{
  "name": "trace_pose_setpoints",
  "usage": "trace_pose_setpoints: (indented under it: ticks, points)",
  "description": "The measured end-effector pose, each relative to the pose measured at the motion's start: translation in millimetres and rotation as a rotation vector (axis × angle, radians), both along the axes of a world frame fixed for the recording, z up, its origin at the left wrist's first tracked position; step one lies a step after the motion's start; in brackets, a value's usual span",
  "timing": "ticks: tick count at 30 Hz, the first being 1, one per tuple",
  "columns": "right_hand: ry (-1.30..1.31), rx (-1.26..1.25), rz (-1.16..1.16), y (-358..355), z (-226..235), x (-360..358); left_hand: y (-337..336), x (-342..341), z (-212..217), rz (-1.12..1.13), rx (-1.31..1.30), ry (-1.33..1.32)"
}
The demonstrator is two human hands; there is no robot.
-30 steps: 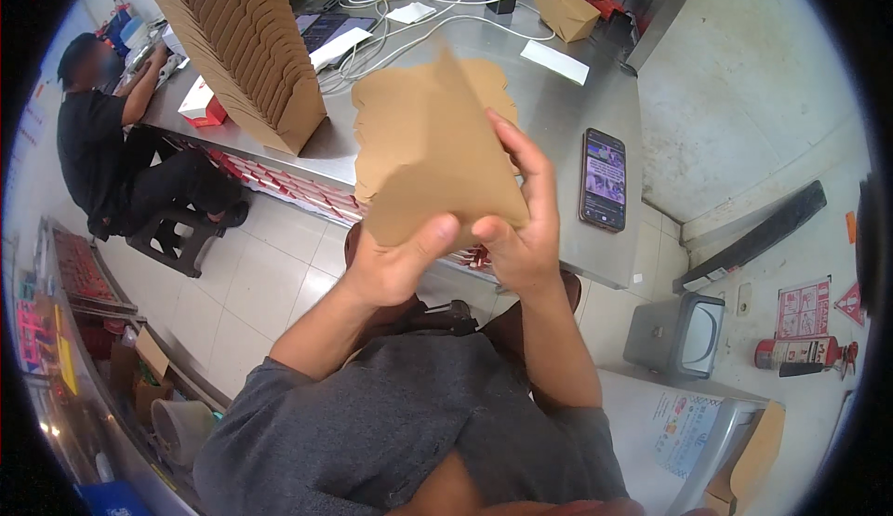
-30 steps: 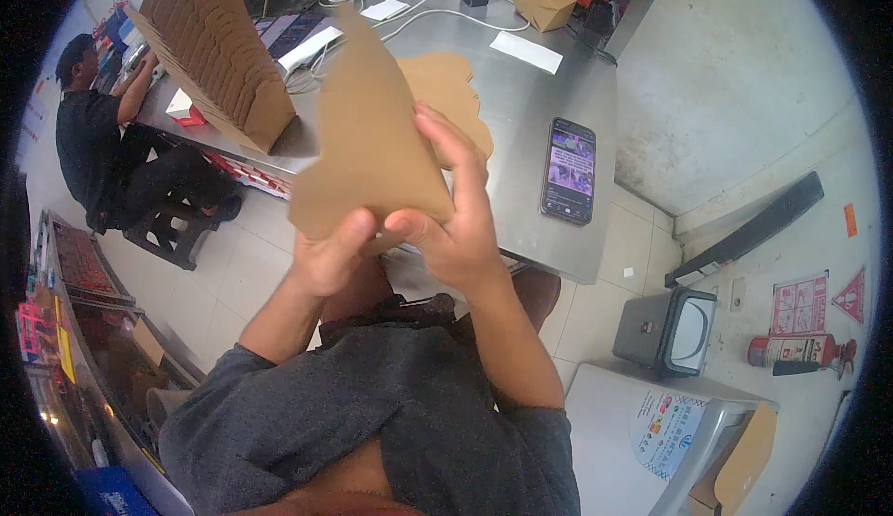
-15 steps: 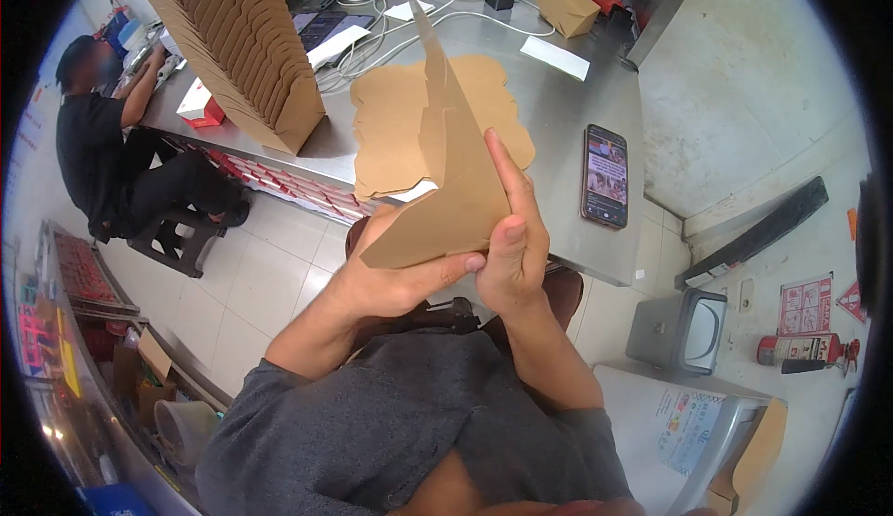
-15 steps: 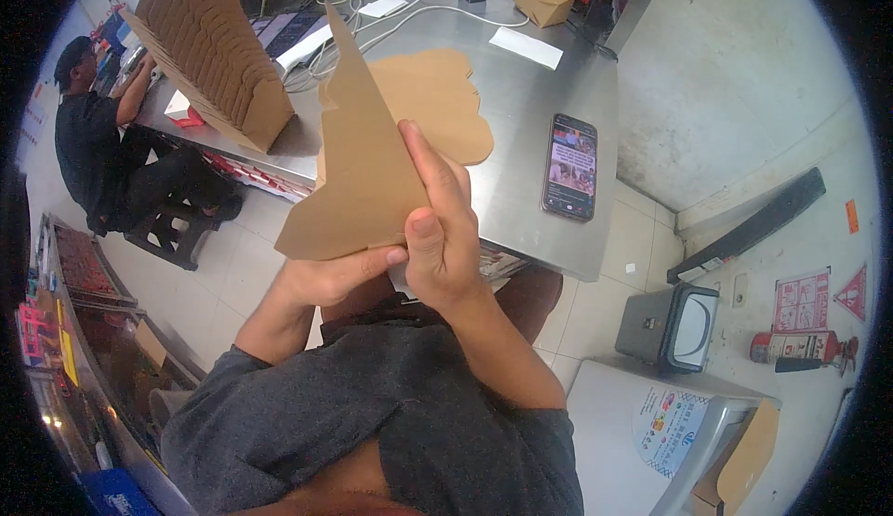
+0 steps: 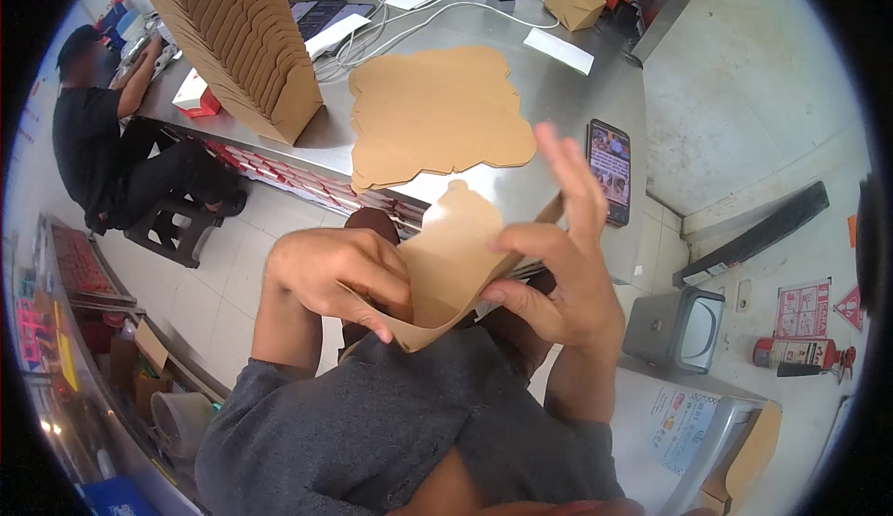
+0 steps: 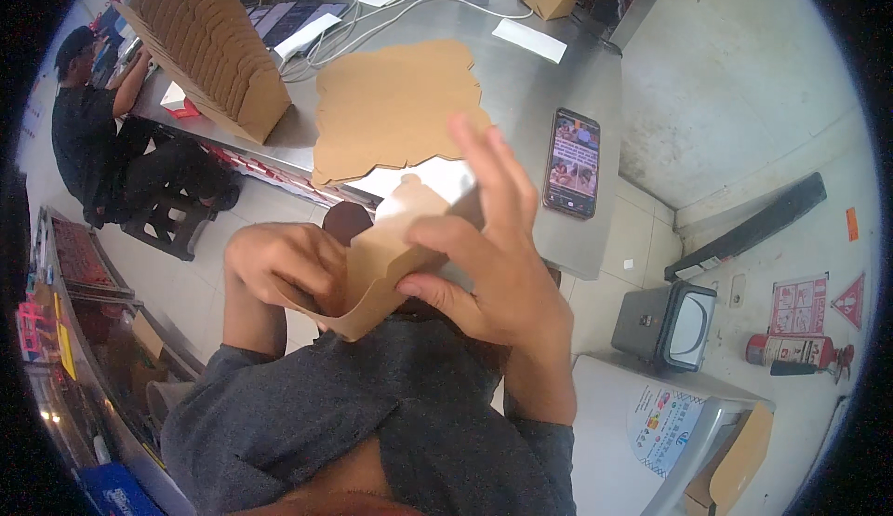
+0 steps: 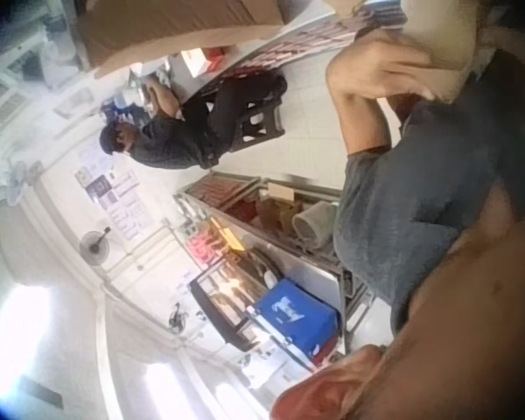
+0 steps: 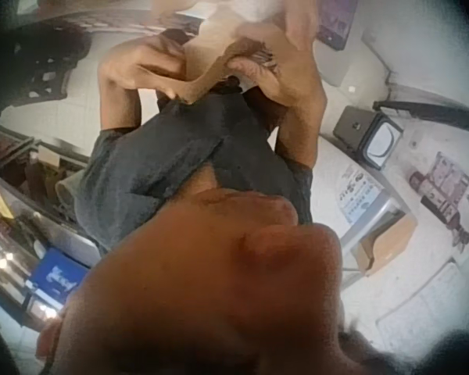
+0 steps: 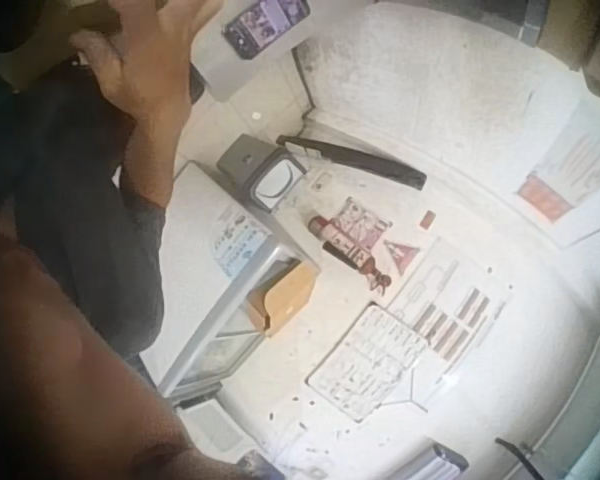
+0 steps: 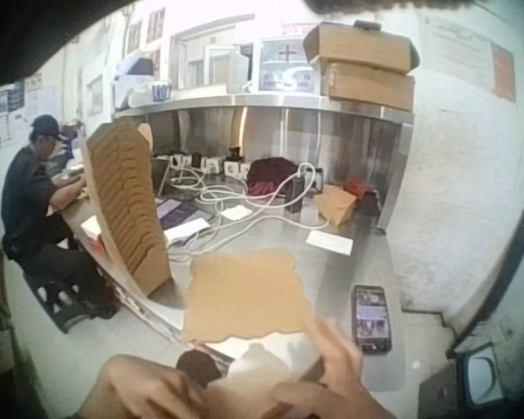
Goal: The person folds flat cardboard pieces into box shapes by hand. They repeatedly pick up a flat piece, fold the sides and flaps to form a container, and then place the finished box into a growing stack on the counter. The process is continuous and repetitive throughout the clip.
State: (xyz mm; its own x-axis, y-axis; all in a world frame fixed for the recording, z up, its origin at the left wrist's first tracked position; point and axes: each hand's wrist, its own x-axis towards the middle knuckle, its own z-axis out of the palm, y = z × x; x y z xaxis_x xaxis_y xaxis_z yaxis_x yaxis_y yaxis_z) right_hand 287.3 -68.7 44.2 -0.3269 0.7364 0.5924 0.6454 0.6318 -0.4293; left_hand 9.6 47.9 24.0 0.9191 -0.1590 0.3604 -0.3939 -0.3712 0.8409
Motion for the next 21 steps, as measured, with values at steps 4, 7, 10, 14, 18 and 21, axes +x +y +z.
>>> trace_pose_setpoints:
  ticks: [4, 7, 10, 14, 18, 21]
  points:
    - [0.059, -0.217, 0.15, -5.8, 5.6, -2.8, 4.7, -3.0, -7.4, -0.18, -0.099, -0.066]
    - [0.161, -0.279, 0.199, -0.3, -10.7, -1.2, 5.4, -1.4, -7.1, -0.106, -0.312, -0.067]
    - [0.312, -0.272, 0.144, 3.7, -20.7, 6.3, -0.4, -16.9, -17.0, 0.349, -0.762, 0.195]
    - [0.505, -0.336, 0.011, 9.8, -35.4, 7.7, -6.8, 14.1, -28.8, 0.816, -0.516, -0.06]
    - [0.669, -0.403, -0.008, 15.3, -52.8, 4.4, -3.3, 30.1, -28.2, 0.822, -0.158, -0.138]
    - [0.725, -0.426, -0.001, 19.2, -57.4, 0.3, -9.8, 34.7, -21.7, 0.879, -0.068, -0.061]
